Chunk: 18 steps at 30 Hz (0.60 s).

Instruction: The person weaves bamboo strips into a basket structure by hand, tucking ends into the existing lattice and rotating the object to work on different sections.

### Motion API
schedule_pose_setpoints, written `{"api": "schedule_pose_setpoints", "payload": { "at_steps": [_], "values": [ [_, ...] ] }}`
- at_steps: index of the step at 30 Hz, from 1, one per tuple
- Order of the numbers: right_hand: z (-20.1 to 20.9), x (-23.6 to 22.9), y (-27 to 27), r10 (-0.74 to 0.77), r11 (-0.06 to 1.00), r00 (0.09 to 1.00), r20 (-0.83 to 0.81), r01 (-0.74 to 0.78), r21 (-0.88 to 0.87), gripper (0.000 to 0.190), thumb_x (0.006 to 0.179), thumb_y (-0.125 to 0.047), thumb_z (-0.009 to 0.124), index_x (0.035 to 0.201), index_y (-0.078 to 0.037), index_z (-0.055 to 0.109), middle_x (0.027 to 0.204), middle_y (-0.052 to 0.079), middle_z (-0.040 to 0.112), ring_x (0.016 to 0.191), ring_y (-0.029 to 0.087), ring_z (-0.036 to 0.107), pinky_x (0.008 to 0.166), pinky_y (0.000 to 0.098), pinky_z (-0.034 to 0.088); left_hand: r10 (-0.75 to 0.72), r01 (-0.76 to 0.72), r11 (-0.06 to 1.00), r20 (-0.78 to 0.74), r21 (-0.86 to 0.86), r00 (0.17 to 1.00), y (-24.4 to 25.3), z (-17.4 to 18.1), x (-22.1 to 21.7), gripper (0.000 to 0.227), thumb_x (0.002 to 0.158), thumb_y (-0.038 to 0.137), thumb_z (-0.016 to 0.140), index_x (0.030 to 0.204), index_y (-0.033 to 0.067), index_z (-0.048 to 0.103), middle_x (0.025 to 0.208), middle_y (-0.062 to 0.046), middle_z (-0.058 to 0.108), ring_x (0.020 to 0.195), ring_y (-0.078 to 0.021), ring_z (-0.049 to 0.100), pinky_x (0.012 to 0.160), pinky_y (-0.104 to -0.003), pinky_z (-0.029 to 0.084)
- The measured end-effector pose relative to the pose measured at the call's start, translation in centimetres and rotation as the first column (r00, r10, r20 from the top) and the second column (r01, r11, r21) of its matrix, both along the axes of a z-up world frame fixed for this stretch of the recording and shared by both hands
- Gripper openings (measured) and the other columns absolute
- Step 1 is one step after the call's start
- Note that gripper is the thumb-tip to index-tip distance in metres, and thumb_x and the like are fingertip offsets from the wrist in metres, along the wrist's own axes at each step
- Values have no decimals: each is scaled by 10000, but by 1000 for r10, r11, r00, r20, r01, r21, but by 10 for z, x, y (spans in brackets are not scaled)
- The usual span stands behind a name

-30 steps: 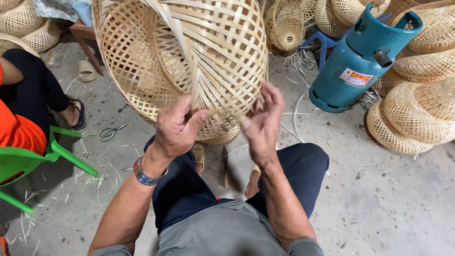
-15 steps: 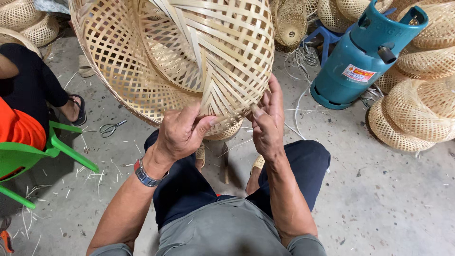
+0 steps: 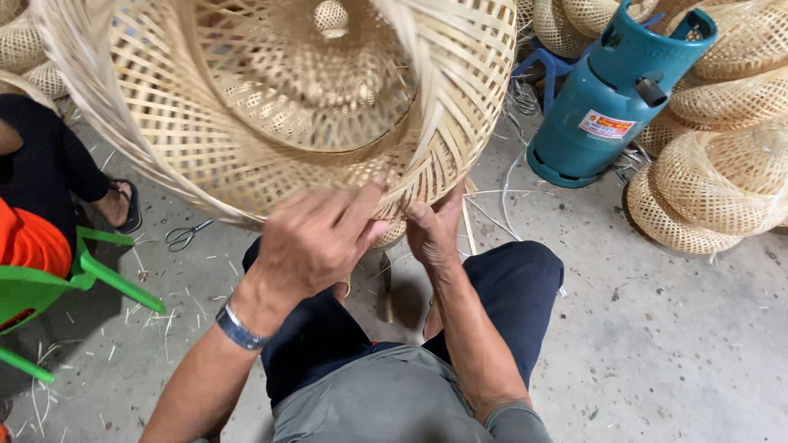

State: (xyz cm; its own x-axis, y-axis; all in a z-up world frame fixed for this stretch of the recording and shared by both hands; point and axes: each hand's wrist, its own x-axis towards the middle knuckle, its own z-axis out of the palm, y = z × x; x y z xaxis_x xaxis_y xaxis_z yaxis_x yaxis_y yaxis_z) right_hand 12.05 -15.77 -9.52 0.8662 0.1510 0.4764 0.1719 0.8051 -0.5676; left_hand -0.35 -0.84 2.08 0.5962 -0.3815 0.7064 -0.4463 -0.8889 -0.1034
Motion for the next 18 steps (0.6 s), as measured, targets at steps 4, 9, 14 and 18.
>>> {"api": "schedule_pose_setpoints", "payload": {
  "at_steps": [4, 9, 14, 18],
  "values": [
    [1, 6, 0, 46, 998, 997, -64, -43, 56, 1147, 715, -351, 956, 1560, -14, 257, 1414, 158, 495, 1290, 274, 567, 1046, 419, 552, 331, -233, 940, 504, -249, 798, 44, -54, -34, 1056, 1025, 676, 723, 1672, 214, 28, 1774, -74, 35, 1665, -298, 64, 1332, -530, 36],
    [8, 2, 0, 25, 999, 998, -49, -24, 22, 1170, 718, -374, 965, 1576, -3, 262, 1426, 152, 494, 1297, 261, 562, 1082, 403, 536, 235, 198, 393, 306, -898, 923, 104, -112, -30, 1125, 933, 619, 736, 1692, 198, 20, 1707, -90, 65, 1574, -243, 236, 1306, -422, 204],
    [23, -23, 10, 2, 996, 1000, 20, 0, -88, 1186, 708, -413, 970, 1581, -13, 273, 1436, 138, 501, 1291, 248, 566, 1061, 397, 540, -205, 394, -276, 455, -876, 867, 92, -110, -13, 1068, 839, 437, 942, 1640, 160, 293, 1468, -23, 480, 1208, -116, 590, 947, -278, 571],
    [42, -36, 4, -63, 960, 992, 105, 89, -265, 1181, 736, -443, 943, 1605, -25, 261, 1500, 141, 490, 1392, 255, 526, 1196, 418, 447, -182, 308, -380, 396, -873, 900, 85, -101, -12, 954, 793, 418, 928, 1531, 98, 415, 1329, -43, 552, 952, -107, 577, 718, -238, 522]
  ]
}}
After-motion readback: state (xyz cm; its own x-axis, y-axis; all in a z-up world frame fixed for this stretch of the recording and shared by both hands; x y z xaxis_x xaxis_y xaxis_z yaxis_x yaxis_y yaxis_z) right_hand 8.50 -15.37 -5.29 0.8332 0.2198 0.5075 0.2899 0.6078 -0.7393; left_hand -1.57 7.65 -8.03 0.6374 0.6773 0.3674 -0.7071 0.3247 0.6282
